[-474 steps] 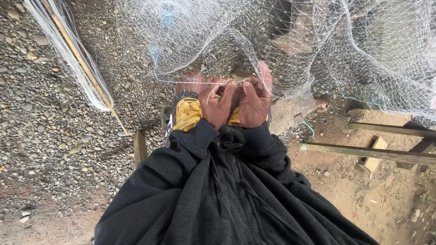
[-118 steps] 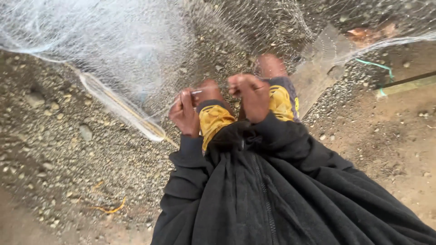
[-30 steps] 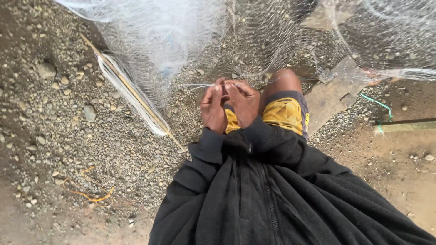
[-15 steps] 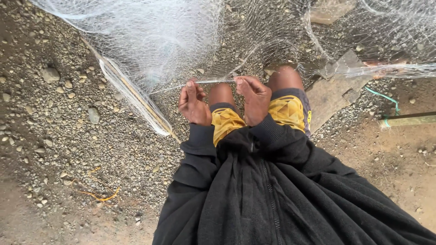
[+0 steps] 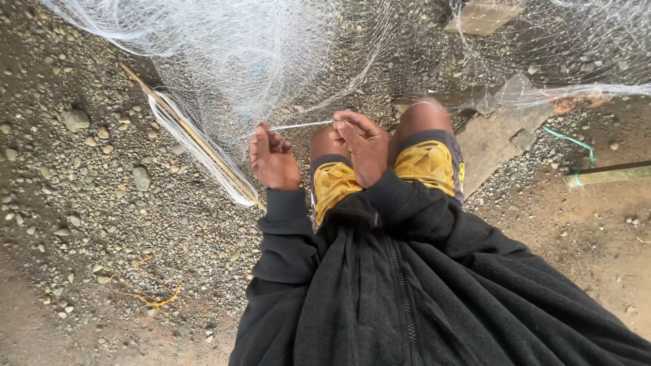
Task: The person works on a large white fishing net by hand, using their fingers to thread and knot sections of thin mesh cord.
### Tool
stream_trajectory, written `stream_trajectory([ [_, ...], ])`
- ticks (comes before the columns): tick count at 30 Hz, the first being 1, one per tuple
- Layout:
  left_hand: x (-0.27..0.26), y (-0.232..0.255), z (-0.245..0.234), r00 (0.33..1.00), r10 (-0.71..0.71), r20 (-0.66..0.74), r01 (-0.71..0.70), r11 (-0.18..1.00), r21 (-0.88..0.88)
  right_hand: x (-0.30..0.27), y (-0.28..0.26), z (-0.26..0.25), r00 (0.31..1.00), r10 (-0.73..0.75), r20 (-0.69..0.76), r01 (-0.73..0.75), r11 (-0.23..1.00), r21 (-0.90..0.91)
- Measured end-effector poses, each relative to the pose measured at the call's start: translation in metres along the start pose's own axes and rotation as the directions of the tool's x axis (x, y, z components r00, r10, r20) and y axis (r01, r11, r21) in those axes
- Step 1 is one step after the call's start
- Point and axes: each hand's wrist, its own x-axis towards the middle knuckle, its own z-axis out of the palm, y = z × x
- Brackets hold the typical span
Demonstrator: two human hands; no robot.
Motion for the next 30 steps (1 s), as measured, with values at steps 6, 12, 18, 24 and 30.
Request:
stream_trajectory([
  [6,0.038,0.023,-0.043,0.998,-0.017,-0.059,0.016,1.0,-0.027,0.001,0.01,0.004,0.995,0.095,-0.004,-0.095,0.993,0.071],
  [12,-0.057,0.051,0.017,0.962,-0.267,0.058,0.208,0.852,0.48,0.012,0.007,-0.003,0.994,0.083,-0.065,-0.075,0.99,0.123],
  [18,-0.112,-0.006,0.016,0.909,-0.215,0.356,0.002,0.859,0.511,0.01,-0.005,-0.011,0.99,0.073,-0.123,-0.066,0.996,0.065],
  [24,-0.078,-0.038,0.078,0.972,0.024,0.232,-0.072,0.977,0.202,0.006,0.002,-0.027,0.983,0.084,-0.16,-0.069,0.993,0.1],
  [30,-0.043,-0.036,0.039,0.976,0.099,0.195,-0.136,0.974,0.183,0.023,-0.038,-0.04,0.989,0.09,-0.119,-0.065,0.977,0.203],
])
